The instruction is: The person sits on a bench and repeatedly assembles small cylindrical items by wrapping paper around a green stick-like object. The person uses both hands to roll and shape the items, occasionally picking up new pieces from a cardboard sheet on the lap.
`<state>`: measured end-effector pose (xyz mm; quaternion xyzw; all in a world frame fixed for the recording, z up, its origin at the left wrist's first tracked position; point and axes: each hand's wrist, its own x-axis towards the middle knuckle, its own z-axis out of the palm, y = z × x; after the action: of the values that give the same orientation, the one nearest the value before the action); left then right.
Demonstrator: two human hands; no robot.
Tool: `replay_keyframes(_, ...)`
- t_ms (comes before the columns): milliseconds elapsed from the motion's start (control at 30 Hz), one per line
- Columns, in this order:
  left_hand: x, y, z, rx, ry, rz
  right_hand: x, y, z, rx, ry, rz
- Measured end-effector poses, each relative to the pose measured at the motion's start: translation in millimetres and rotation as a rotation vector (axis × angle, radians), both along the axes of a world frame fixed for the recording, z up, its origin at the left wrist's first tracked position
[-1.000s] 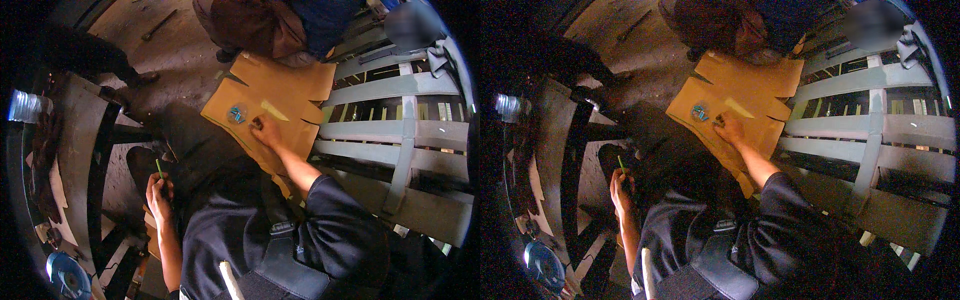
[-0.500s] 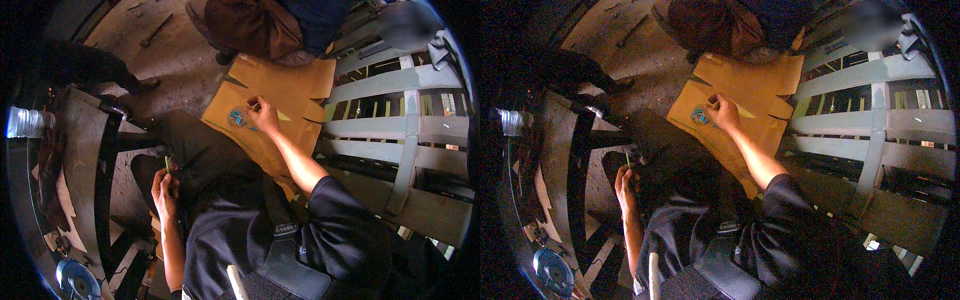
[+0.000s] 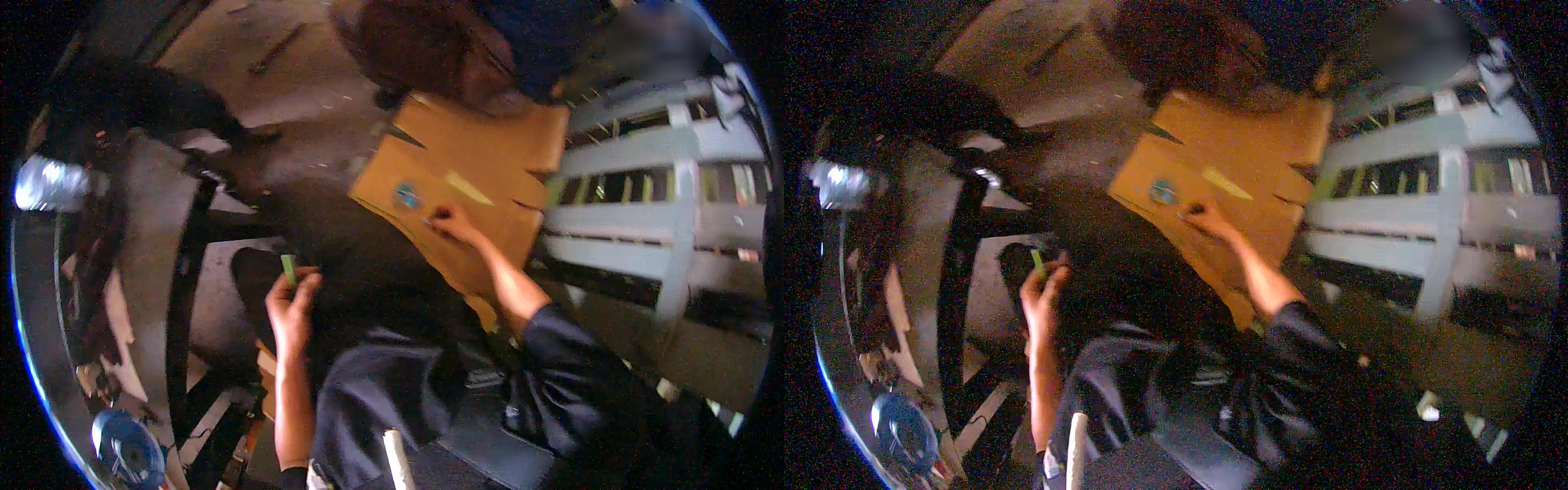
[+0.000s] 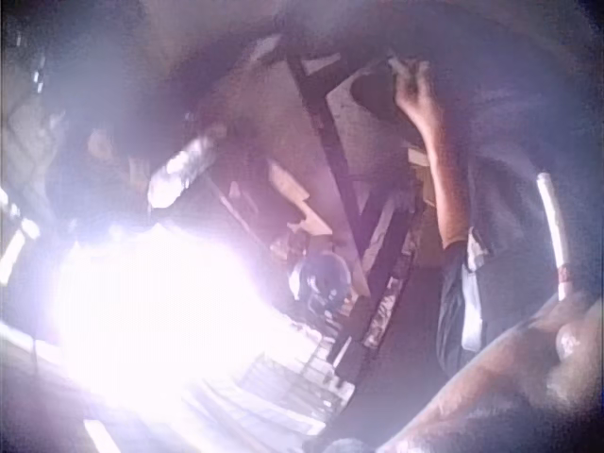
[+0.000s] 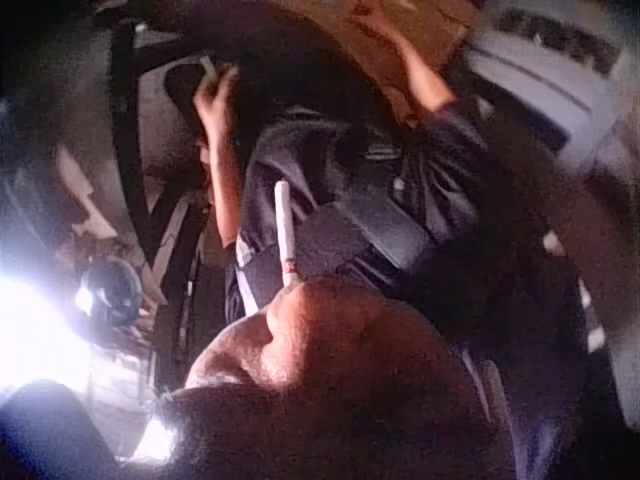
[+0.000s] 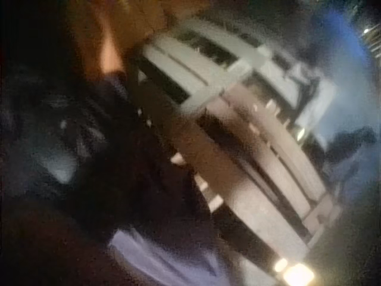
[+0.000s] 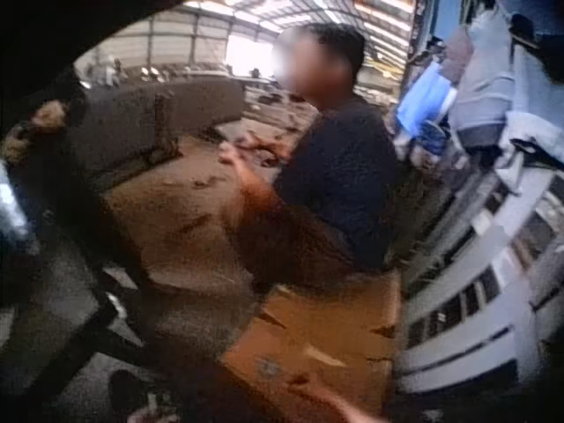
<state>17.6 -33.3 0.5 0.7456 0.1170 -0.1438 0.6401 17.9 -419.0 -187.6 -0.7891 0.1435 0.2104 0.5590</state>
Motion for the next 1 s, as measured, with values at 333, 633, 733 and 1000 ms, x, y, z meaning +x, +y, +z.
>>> replay_keyframes(333, -8, 6, 11, -0.075, -0.195, -0.241, 27, 172, 159, 0.807, 0.215, 0.305)
replay_keyframes(633, -17, 19, 8, 0.033, -0.377, 0.079, 25, 208, 152, 0.922, 0.288, 0.267)
replay_keyframes(733, -21, 18, 3, 0.251, -0.462, 0.185, 14, 226, 145, 0.864, 0.19, 0.211)
replay_keyframes(1000, -22, 25, 14, 0.119, -0.474, 0.131, 26, 226, 147, 0.883, 0.196, 0.229)
